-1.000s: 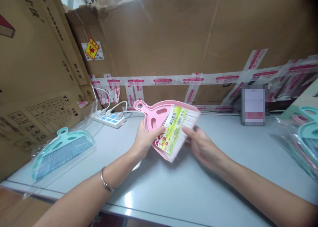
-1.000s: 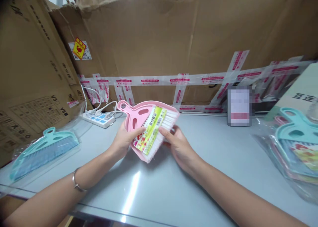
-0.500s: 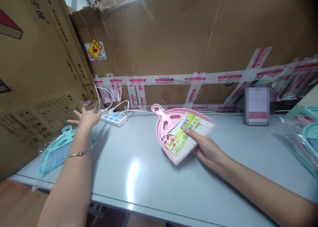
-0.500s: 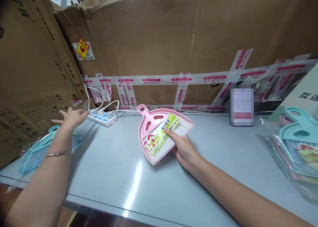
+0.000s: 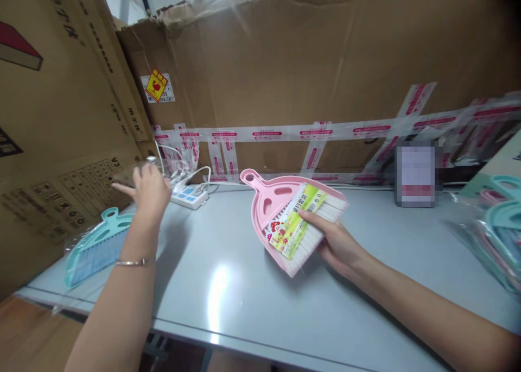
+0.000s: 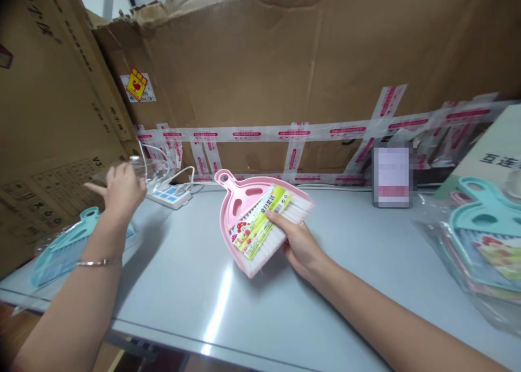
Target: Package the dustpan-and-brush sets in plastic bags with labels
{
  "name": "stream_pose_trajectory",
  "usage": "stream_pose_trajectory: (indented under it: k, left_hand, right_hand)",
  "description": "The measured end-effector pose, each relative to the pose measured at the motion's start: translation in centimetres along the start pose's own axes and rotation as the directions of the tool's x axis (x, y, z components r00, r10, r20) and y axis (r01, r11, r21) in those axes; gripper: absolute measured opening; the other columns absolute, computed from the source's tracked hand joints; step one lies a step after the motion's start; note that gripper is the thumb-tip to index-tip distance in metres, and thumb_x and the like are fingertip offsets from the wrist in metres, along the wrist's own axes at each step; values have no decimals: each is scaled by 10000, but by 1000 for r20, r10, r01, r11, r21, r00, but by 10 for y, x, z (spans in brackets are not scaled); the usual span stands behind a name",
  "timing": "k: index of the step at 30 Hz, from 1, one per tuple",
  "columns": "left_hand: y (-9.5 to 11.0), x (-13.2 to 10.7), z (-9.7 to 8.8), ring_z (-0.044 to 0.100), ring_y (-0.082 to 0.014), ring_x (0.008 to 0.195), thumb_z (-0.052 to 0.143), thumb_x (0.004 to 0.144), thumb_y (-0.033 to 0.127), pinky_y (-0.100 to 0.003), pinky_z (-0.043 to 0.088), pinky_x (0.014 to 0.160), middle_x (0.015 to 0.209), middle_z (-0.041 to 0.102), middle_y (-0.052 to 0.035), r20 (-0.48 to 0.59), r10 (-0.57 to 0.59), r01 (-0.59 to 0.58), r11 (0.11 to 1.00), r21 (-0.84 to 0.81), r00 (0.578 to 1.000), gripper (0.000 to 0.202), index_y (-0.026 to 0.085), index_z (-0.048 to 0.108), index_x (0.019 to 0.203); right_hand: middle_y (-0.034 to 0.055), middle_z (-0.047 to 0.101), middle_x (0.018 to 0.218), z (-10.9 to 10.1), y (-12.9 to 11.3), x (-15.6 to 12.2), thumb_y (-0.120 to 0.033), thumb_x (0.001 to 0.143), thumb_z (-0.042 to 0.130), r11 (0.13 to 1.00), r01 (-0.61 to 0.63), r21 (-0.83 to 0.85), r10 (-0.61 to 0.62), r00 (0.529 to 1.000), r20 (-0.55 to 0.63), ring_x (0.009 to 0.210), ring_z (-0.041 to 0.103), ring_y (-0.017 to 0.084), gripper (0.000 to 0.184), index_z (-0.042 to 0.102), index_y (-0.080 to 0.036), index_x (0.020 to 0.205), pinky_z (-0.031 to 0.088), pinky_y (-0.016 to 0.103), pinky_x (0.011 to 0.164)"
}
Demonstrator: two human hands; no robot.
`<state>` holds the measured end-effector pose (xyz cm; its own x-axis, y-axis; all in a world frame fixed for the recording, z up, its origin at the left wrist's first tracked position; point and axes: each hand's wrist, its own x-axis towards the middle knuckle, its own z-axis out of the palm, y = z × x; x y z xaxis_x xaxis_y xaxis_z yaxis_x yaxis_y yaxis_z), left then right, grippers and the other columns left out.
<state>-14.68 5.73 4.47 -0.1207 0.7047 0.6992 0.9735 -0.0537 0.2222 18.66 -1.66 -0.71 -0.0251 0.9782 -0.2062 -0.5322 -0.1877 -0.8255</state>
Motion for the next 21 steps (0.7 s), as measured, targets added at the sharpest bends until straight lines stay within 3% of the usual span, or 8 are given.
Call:
stream_pose_trajectory:
  k: [1, 2, 4, 6, 8, 12, 17, 21]
  left_hand:
    - [21, -5, -3, 263, -400, 1318, 416, 828, 210, -700, 97, 1016, 1378, 413, -207, -48, -8, 12, 997, 73, 999, 454, 123, 430, 1273]
    - [42, -11, -5, 307, -375, 1305, 415, 827, 201, -678, 93, 1036, 1385, 417, -191, -21, 36, -34, 993, 109, 999, 476, 136, 410, 1298]
    - [80, -25, -6, 354, -323, 1295, 418, 813, 173, -601, 166, 1071, 1391, 429, -158, 114, 175, -186, 979, 89, 978, 514, 154, 386, 1326]
    - [104, -37, -2, 368, -299, 1294, 413, 797, 141, -539, 226, 1077, 1405, 419, -149, 208, 272, -284, 958, 34, 940, 548, 143, 371, 1343]
    - [112, -44, 4, 363, -296, 1301, 404, 780, 115, -499, 299, 1053, 1424, 387, -159, 256, 307, -309, 951, -34, 917, 587, 121, 341, 1364]
    - [106, -48, 14, 295, -306, 1341, 423, 758, 117, -475, 326, 1052, 1455, 300, -197, 309, 352, -310, 934, -176, 884, 675, 84, 235, 1405]
    - [113, -59, 18, 294, -298, 1344, 444, 808, 194, -450, 317, 1071, 1458, 279, -203, 386, 517, -391, 847, -360, 764, 666, 103, 192, 1418]
    - [130, -73, 11, 326, -327, 1319, 429, 820, 188, -493, 337, 1040, 1443, 308, -217, 390, 592, -433, 796, -424, 706, 622, 103, 236, 1406]
  right_hand:
    - [49, 692, 1035, 0, -1, -2, -217, 676, 730, 1000, -11, 0, 11, 1000, 24, 930, 658, 238, 408, 614, -214, 1067, 562, 360, 792]
    - [52, 698, 1015, 0, -2, -3, -227, 672, 733, 1000, -19, -3, 19, 999, 47, 918, 662, 243, 406, 618, -211, 1061, 562, 368, 785]
    - [56, 708, 969, 1, -4, -6, -240, 658, 741, 999, -26, -21, 27, 996, 82, 881, 670, 247, 392, 629, -200, 1032, 565, 373, 765]
    - [61, 712, 943, 2, -5, -8, -234, 651, 741, 998, -21, -53, 26, 995, 93, 841, 677, 243, 363, 640, -187, 996, 565, 369, 755]
    - [74, 713, 928, 2, -7, -8, -216, 656, 729, 995, -35, -97, 45, 994, 100, 806, 682, 241, 331, 645, -171, 973, 563, 372, 755]
    - [90, 708, 946, 2, -8, -6, -181, 687, 690, 988, -76, -138, 90, 991, 97, 805, 682, 242, 305, 641, -155, 986, 558, 374, 773]
    - [81, 688, 1033, 2, -1, -3, -186, 733, 672, 994, -59, -96, 60, 998, 10, 911, 662, 235, 290, 625, -171, 1019, 541, 353, 840]
    - [60, 679, 1062, 0, 4, 1, -176, 755, 661, 999, -18, 39, 22, 992, -124, 949, 651, 217, 237, 615, -192, 987, 556, 317, 824]
